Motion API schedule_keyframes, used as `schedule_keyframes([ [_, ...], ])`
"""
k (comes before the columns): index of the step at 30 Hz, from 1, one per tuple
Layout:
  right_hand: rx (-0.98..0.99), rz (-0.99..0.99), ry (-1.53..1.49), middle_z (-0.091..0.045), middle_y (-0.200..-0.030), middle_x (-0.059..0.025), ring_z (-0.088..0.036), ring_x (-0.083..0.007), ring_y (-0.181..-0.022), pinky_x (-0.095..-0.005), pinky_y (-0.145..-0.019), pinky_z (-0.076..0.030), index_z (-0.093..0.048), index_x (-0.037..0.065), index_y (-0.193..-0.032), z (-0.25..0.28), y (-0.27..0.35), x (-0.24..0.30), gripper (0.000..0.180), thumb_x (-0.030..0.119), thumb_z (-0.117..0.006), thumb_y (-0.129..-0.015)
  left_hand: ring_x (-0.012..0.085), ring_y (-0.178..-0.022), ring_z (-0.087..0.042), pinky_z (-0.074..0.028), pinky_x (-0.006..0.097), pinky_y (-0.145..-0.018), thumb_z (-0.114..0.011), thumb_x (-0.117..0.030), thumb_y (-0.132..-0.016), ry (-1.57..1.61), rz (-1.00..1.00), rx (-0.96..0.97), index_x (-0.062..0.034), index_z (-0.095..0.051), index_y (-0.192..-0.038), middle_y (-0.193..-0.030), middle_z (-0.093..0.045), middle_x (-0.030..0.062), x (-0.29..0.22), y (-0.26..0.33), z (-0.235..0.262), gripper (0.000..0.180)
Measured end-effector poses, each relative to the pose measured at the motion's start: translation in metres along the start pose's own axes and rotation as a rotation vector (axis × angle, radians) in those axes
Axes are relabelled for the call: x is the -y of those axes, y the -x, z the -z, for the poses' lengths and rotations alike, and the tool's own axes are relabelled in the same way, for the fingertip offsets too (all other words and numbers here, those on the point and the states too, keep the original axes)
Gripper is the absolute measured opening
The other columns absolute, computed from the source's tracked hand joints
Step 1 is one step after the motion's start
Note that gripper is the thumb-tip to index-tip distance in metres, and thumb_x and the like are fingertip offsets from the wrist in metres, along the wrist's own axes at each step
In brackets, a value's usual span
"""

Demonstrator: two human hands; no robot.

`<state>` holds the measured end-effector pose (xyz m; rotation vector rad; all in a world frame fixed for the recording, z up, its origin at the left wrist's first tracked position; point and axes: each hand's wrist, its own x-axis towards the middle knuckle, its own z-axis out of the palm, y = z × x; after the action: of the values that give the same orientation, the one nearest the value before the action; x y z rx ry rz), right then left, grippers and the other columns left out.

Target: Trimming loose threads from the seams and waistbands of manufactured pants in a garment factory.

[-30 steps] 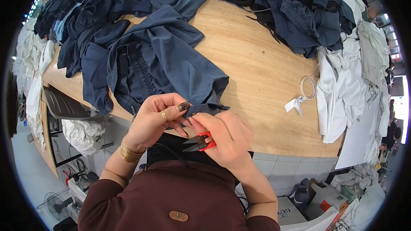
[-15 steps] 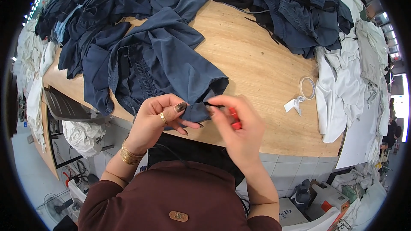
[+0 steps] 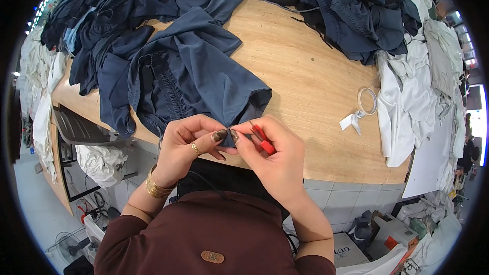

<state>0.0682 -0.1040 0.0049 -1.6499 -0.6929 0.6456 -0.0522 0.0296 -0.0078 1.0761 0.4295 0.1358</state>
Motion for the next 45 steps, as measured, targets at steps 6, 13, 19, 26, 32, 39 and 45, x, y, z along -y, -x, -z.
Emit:
schedule_keyframes([
  [6, 0.023, -0.045, -0.040, -0.053, -0.070, 0.0029, -0.042, 0.0000, -0.058, -0.0166, -0.051, -0.035, -0.063, -0.001, -0.088, -0.004, 0.000, 0.004, 0.011, 0.000, -0.066, -0.078, 0.0153, -0.088, -0.065, -0.053, 0.022, -0.068, -0.053, -0.010, -0.092, -0.031, -0.046, -0.004, 0.0056, -0.057, -0.103, -0.098, -0.065, 0.0100, 0.003, 0.001, -0.001, 0.020],
  [13, 0.054, -0.042, -0.058, -0.052, -0.073, 0.0002, -0.046, -0.0005, -0.063, -0.0180, -0.062, -0.050, -0.061, -0.004, -0.090, -0.002, 0.000, 0.008, 0.009, -0.004, -0.061, -0.081, 0.0150, -0.089, -0.065, -0.053, 0.022, -0.069, -0.053, -0.009, -0.092, -0.048, -0.078, -0.001, 0.0059, -0.057, -0.104, -0.098, -0.065, 0.0098, 0.006, 0.002, -0.002, 0.019],
  [19, -0.003, -0.050, 0.025, -0.056, -0.078, -0.0033, -0.051, -0.0042, -0.066, -0.0215, -0.063, -0.047, -0.058, 0.000, -0.098, 0.002, 0.002, 0.007, 0.023, 0.004, -0.068, -0.078, 0.0156, -0.089, -0.065, -0.053, 0.022, -0.069, -0.053, -0.008, -0.092, 0.001, -0.066, -0.014, 0.0056, -0.057, -0.104, -0.098, -0.064, 0.0095, 0.005, 0.002, -0.003, 0.019],
  [26, -0.142, 0.317, 0.340, -0.060, -0.087, -0.0088, -0.057, -0.0209, -0.070, -0.0290, -0.060, -0.047, -0.056, 0.003, -0.101, -0.001, 0.007, -0.012, 0.031, 0.006, -0.070, -0.073, 0.0155, -0.090, -0.065, -0.054, 0.023, -0.070, -0.053, -0.008, -0.092, 0.024, -0.080, -0.043, 0.0051, -0.057, -0.105, -0.097, -0.064, 0.0090, 0.004, 0.000, -0.003, 0.019],
  [32, -0.150, 0.340, 0.423, -0.060, -0.082, -0.0077, -0.057, -0.0220, -0.069, -0.0301, -0.057, -0.046, -0.059, 0.003, -0.097, 0.001, 0.010, -0.011, 0.032, 0.006, -0.073, -0.069, 0.0142, -0.089, -0.064, -0.054, 0.024, -0.070, -0.052, -0.008, -0.092, 0.010, -0.116, -0.062, 0.0043, -0.057, -0.106, -0.097, -0.063, 0.0086, 0.006, -0.002, -0.008, 0.019],
  [39, -0.138, 0.352, 0.438, -0.060, -0.081, -0.0072, -0.057, -0.0219, -0.068, -0.0301, -0.057, -0.046, -0.059, 0.003, -0.096, -0.002, 0.008, -0.011, 0.031, 0.006, -0.073, -0.069, 0.0163, -0.079, -0.066, -0.055, 0.026, -0.065, -0.056, -0.010, -0.090, 0.049, -0.107, -0.135, 0.0051, -0.058, -0.099, -0.089, -0.065, 0.0110, 0.008, -0.002, -0.007, 0.018],
  [45, -0.162, 0.354, 0.422, -0.059, -0.079, -0.0071, -0.056, -0.0214, -0.066, -0.0298, -0.056, -0.045, -0.060, 0.003, -0.096, -0.003, 0.008, -0.011, 0.030, 0.006, -0.073, -0.069, 0.0144, -0.084, -0.065, -0.054, 0.025, -0.068, -0.054, -0.010, -0.091, 0.076, -0.105, -0.077, 0.0040, -0.057, -0.103, -0.093, -0.065, 0.0100, 0.011, -0.003, -0.003, 0.019],
])
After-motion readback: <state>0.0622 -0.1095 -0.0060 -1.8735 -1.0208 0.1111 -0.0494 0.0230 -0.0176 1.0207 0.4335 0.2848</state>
